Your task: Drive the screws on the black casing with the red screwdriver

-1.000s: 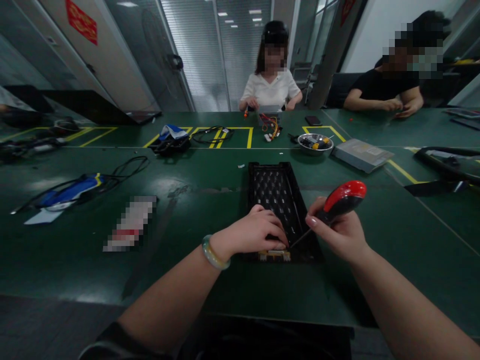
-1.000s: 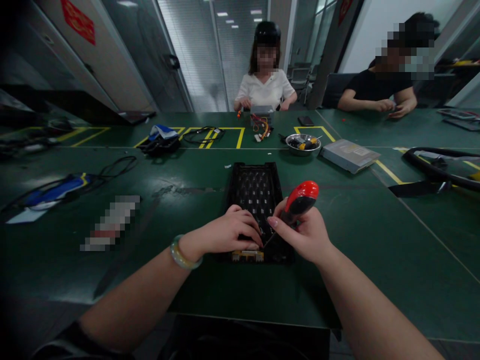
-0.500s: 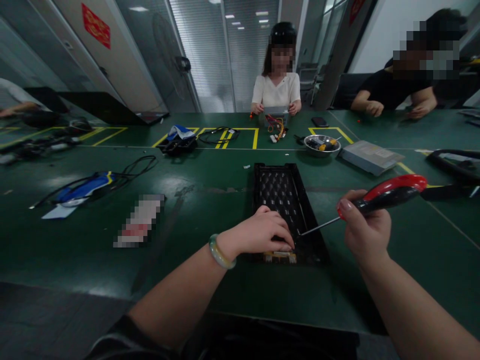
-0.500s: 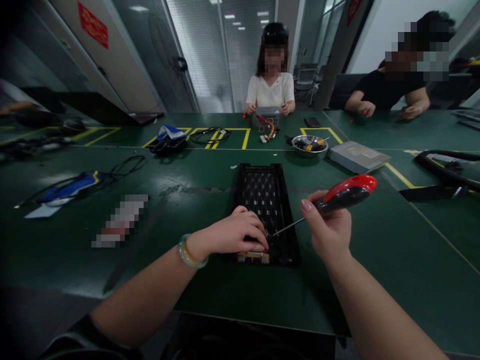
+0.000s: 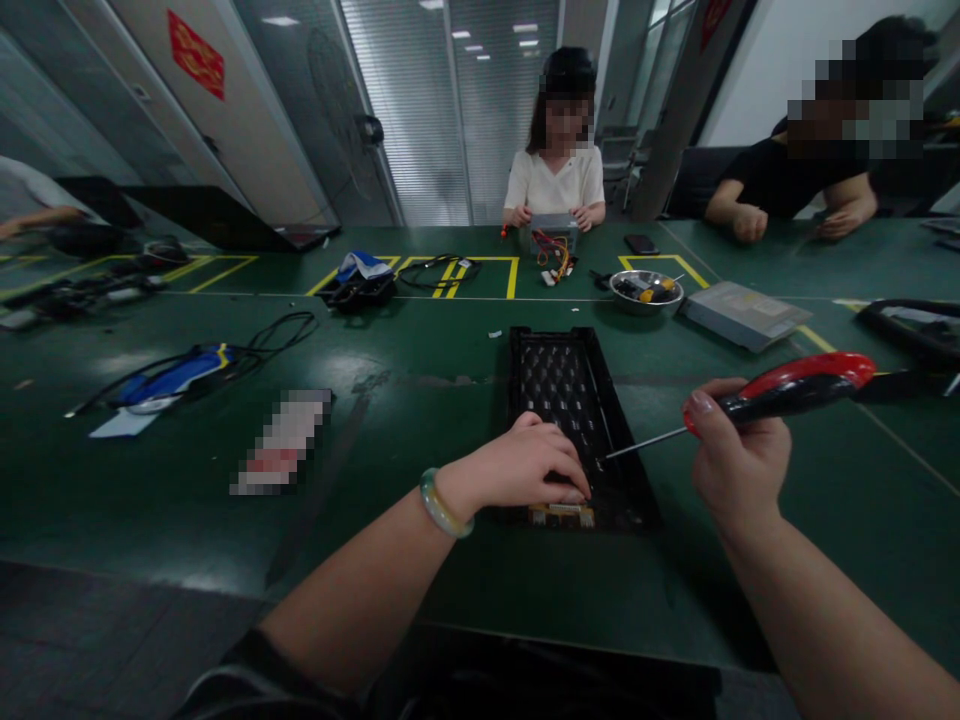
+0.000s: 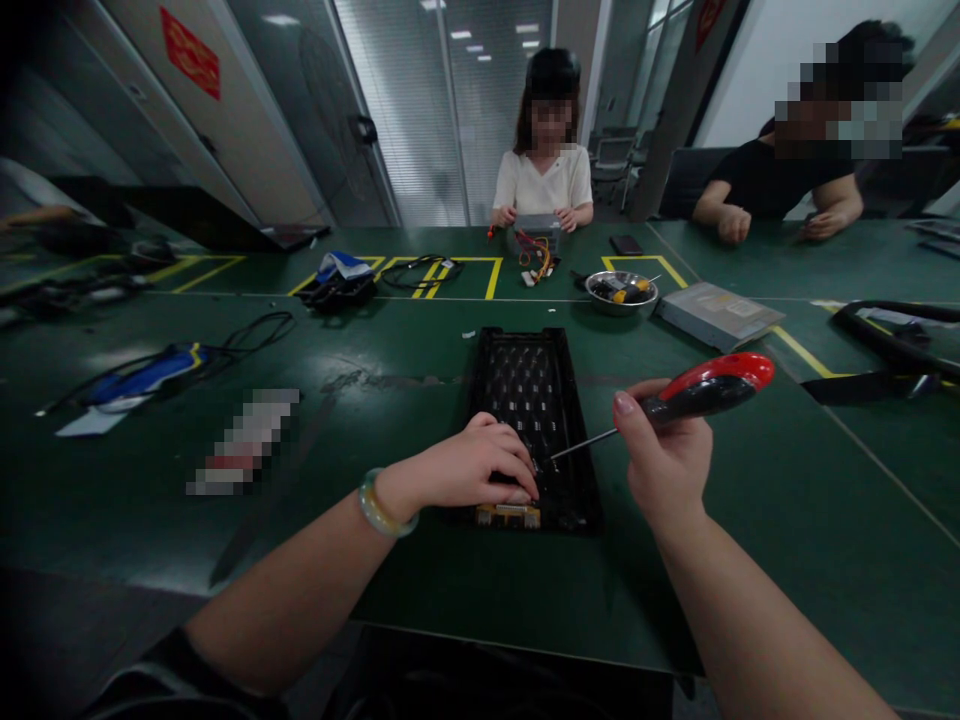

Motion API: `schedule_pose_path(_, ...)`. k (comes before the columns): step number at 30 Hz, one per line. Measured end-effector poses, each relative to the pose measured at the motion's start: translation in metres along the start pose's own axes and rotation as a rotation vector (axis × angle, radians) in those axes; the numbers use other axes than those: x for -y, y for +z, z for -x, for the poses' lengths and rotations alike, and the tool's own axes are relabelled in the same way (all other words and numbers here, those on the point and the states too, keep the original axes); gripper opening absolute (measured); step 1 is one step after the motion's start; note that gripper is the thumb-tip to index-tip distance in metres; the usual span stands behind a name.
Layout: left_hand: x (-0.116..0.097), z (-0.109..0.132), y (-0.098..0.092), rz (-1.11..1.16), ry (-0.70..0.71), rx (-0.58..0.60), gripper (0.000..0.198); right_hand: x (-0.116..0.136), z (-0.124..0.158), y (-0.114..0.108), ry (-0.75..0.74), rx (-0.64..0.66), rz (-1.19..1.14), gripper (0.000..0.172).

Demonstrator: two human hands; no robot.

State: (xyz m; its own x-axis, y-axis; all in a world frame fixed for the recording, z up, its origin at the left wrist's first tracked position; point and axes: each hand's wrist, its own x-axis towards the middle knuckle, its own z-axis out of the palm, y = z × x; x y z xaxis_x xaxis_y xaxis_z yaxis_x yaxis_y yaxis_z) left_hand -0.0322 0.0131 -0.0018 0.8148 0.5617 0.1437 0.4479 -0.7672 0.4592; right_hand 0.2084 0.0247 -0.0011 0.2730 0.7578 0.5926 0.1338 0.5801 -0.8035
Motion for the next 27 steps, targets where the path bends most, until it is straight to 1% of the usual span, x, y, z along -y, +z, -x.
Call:
schedule_pose_path(5, 0.000, 0.000, 0.002, 0.004, 0.010, -0.014, 0.014, 0.000, 0.000, -0.001, 0.001, -0.001, 0.028, 0.023)
schedule_pose_path(10, 0.000, 0.000, 0.002, 0.003, 0.015, -0.011, 0.014, 0.005, -0.001, 0.001, 0.053, -0.011, 0.019, 0.023)
schedule_pose_path(13, 0.000, 0.000, 0.001, -0.003, 0.020, -0.012, 0.014, 0.004, -0.006, 0.006, 0.157, -0.033, -0.105, 0.021)
schedule_pose_path(16, -0.001, 0.000, 0.000, 0.000, 0.012, -0.004, 0.013, -0.006, -0.018, 0.004, 0.313, -0.086, -0.280, 0.024)
schedule_pose_path(19, -0.002, 0.000, -0.001, 0.015, 0.003, 0.000, 0.014, -0.023, -0.036, -0.009, 0.510, -0.193, -0.443, 0.035)
schedule_pose_path(21, -0.003, -0.001, -0.001, 0.027, -0.001, 0.003, 0.015, -0.034, -0.050, -0.023, 0.594, -0.267, -0.549, 0.035)
schedule_pose_path(22, -0.003, -0.001, -0.001, 0.032, -0.004, 0.006, 0.016, -0.039, -0.057, -0.031, 0.608, -0.307, -0.591, 0.033)
schedule_pose_path(24, -0.004, -0.001, -0.002, 0.040, -0.009, 0.015, 0.017, -0.045, -0.069, -0.047, 0.578, -0.400, -0.641, 0.032)
schedule_pose_path(27, -0.004, -0.002, -0.003, 0.049, -0.011, 0.027, 0.017, -0.049, -0.082, -0.068, 0.502, -0.512, -0.660, 0.052)
